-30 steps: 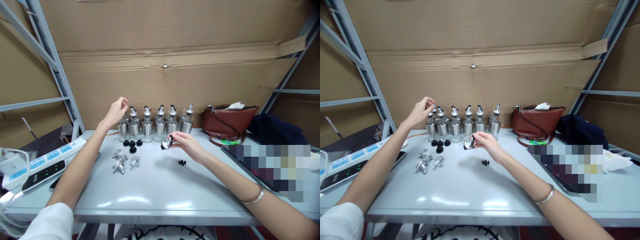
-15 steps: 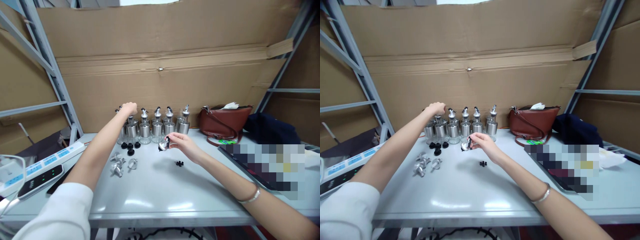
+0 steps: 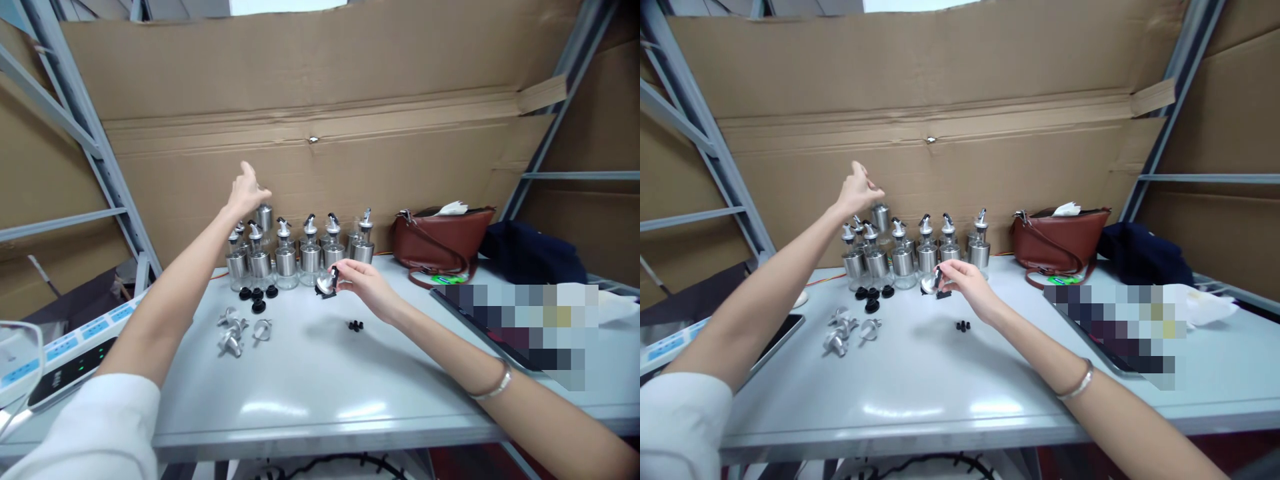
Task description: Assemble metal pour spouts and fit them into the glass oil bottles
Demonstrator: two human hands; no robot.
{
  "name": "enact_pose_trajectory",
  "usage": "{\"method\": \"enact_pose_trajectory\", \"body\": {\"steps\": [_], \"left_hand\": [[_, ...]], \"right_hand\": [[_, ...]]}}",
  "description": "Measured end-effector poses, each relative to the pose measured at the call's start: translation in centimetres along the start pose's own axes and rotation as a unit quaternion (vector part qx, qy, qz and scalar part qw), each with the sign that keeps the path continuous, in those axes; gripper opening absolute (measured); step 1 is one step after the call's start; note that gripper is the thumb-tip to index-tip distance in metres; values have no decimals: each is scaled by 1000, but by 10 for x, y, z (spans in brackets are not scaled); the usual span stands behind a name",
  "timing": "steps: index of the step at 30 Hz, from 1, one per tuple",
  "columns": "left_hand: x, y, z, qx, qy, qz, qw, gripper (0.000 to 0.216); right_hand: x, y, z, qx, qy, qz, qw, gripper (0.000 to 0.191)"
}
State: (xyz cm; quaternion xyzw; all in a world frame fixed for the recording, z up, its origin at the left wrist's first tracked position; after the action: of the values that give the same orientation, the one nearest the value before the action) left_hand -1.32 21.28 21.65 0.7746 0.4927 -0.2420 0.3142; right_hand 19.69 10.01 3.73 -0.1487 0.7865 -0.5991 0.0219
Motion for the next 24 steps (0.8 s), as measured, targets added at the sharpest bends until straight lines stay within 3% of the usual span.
{"method": "enact_pose_trajectory", "body": {"steps": [2,5,10,16,20,24], "left_hand": [[-24,8,-1,29,78,73,994,54],[-53,23,13,99,144,173,969,44],[-71,38,55,163,132,325,922,45],[-66,31,82,75,53,431,898,46],[-54,39,101,75,15,441,894,48],[-28,49,127,79,-36,431,898,45]], "right_hand": [[-4,-3,-1,-20,24,-12,999,36],[-14,-11,0,-63,83,-27,994,37],[-28,-15,2,-89,153,-58,982,41],[-29,-13,1,-87,146,-62,983,39],[-23,-12,0,-85,123,-42,988,38],[-18,-15,1,-95,111,-28,989,38]]}}
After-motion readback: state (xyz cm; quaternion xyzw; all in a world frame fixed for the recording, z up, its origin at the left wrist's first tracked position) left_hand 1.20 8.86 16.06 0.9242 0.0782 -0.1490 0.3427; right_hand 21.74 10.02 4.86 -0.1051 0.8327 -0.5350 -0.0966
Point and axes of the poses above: each hand's wrist, its own z-axis away from the middle knuckle, its own x-axis out of the palm, y = z × x, the point moved 8 cm from there along -z, towards the middle knuckle, and after that the axes turned 3 degrees about -z, right-handed, at the moved point
